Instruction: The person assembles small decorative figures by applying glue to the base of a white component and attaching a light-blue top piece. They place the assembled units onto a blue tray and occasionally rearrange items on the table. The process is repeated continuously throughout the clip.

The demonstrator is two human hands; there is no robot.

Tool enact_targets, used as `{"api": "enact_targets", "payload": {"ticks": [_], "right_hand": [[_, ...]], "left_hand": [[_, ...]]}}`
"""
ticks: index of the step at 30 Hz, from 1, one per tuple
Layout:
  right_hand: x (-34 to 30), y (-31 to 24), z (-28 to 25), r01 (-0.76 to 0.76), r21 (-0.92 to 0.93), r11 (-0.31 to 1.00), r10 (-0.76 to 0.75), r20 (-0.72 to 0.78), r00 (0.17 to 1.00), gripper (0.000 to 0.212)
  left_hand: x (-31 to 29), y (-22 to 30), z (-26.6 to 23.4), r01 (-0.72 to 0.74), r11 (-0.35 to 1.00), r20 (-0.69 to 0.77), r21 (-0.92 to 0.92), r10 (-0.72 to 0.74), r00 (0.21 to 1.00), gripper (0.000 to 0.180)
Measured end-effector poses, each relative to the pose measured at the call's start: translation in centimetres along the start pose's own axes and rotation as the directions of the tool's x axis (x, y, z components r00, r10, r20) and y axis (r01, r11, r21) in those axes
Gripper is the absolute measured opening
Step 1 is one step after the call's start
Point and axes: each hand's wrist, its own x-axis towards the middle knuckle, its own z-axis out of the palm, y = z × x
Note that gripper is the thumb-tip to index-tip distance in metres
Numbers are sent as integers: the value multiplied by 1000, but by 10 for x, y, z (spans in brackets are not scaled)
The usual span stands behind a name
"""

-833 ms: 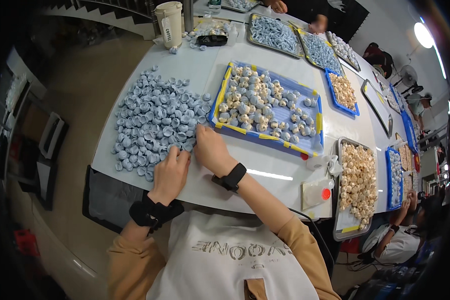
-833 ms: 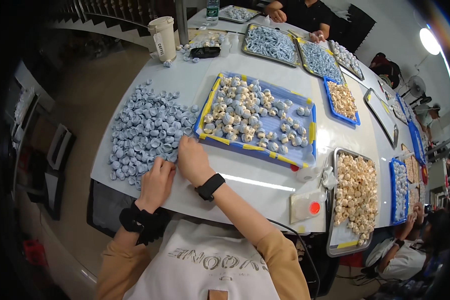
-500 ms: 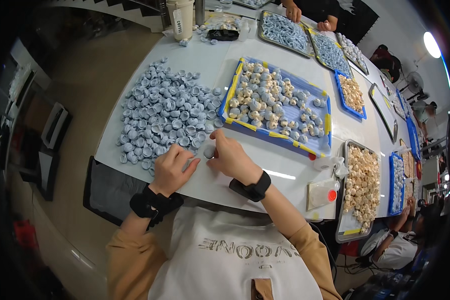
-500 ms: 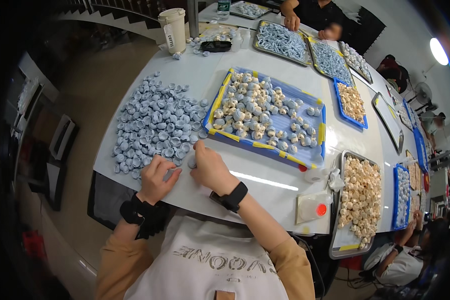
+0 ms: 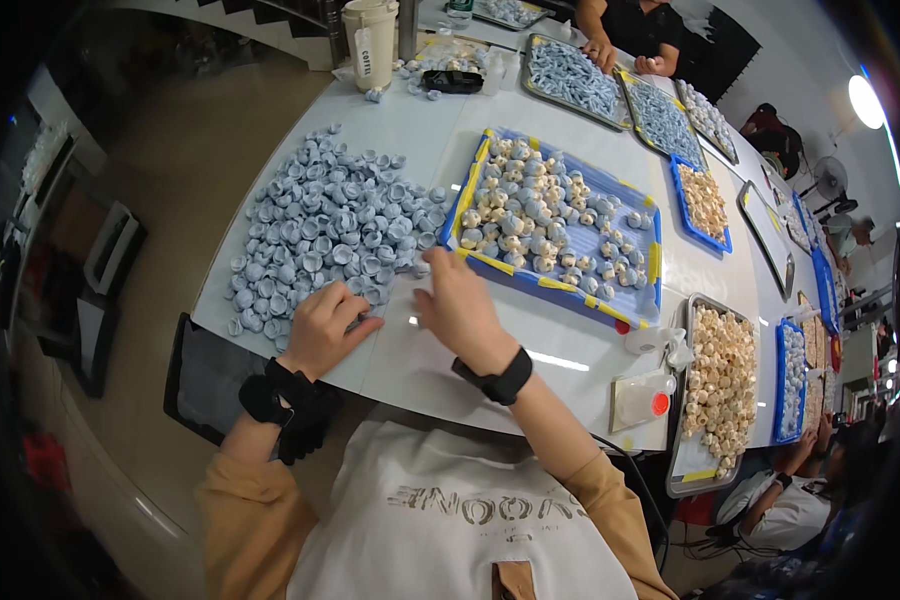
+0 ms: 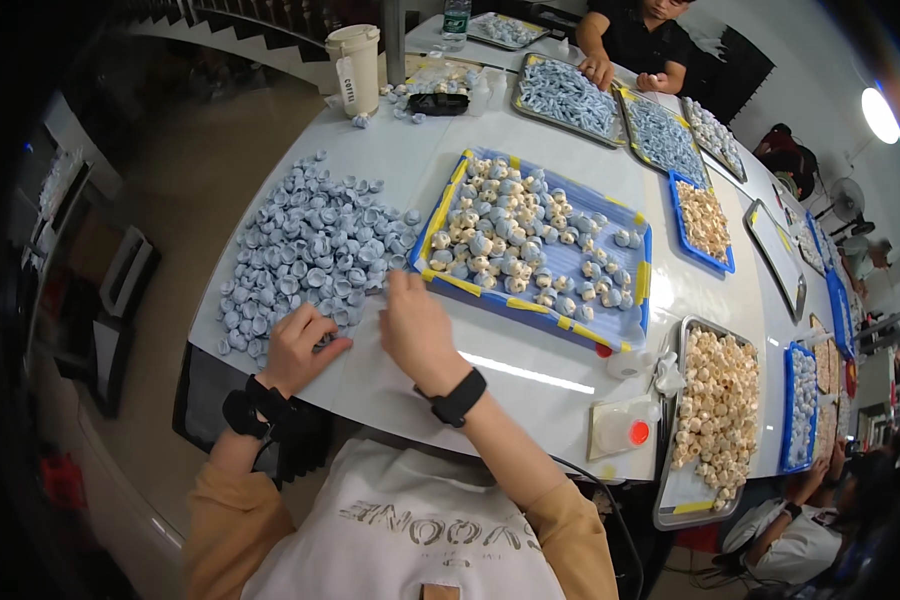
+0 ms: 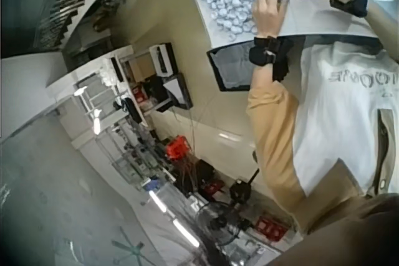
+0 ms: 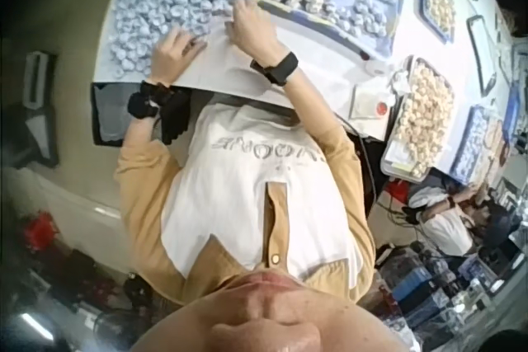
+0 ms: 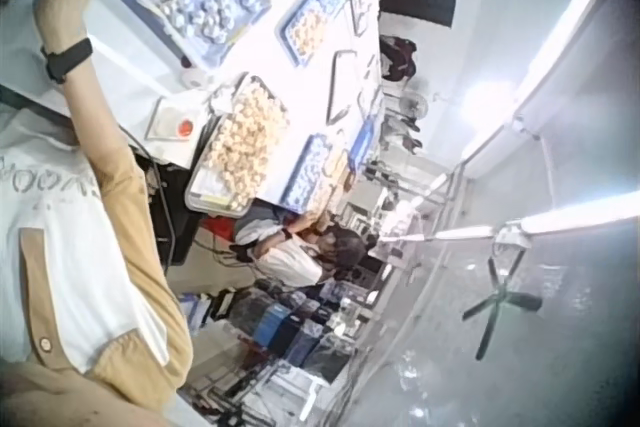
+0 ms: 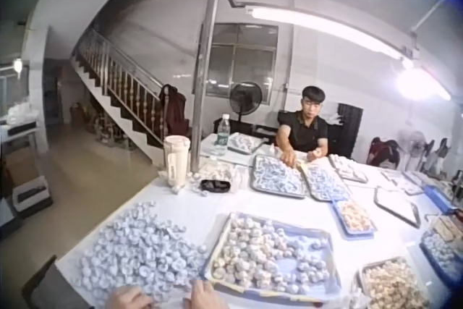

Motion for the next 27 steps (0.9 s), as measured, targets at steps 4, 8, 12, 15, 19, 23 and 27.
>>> {"api": "enact_targets", "payload": {"ticks": [4, 8, 12, 15, 19, 23, 27], "right_hand": [[-7, 7, -6, 21, -271, 962, -37, -55, 998, 23], [-2, 5, 19, 117, -439, 891, -171, -84, 982, 37], [-7, -7, 9, 108, -354, 929, -141, -70, 987, 38], [-23, -1, -25, 20, -392, 920, -111, -211, 971, 41], [-68, 14, -66, -101, -253, 962, 39, -241, 970, 45], [-119, 3, -90, -55, -35, 998, 51, -120, 992, 49], [-155, -1, -105, 20, 180, 983, -19, -7, 1000, 48]], "left_hand": [[-5, 2, -4, -47, 999, -105, 17, 49, 993, 25], [-10, 0, -2, -35, 999, -169, 42, 41, 985, 26], [-7, -1, -5, -54, 998, -201, 32, 60, 978, 27], [-9, -4, -2, -63, 998, -207, -16, 58, 977, 28], [-8, 16, -14, -20, 995, -163, -94, 4, 987, 13], [24, 66, -27, 195, 936, -36, -292, -214, 976, 9], [61, 98, -33, 799, 246, 742, -549, -298, 601, 23]]}}
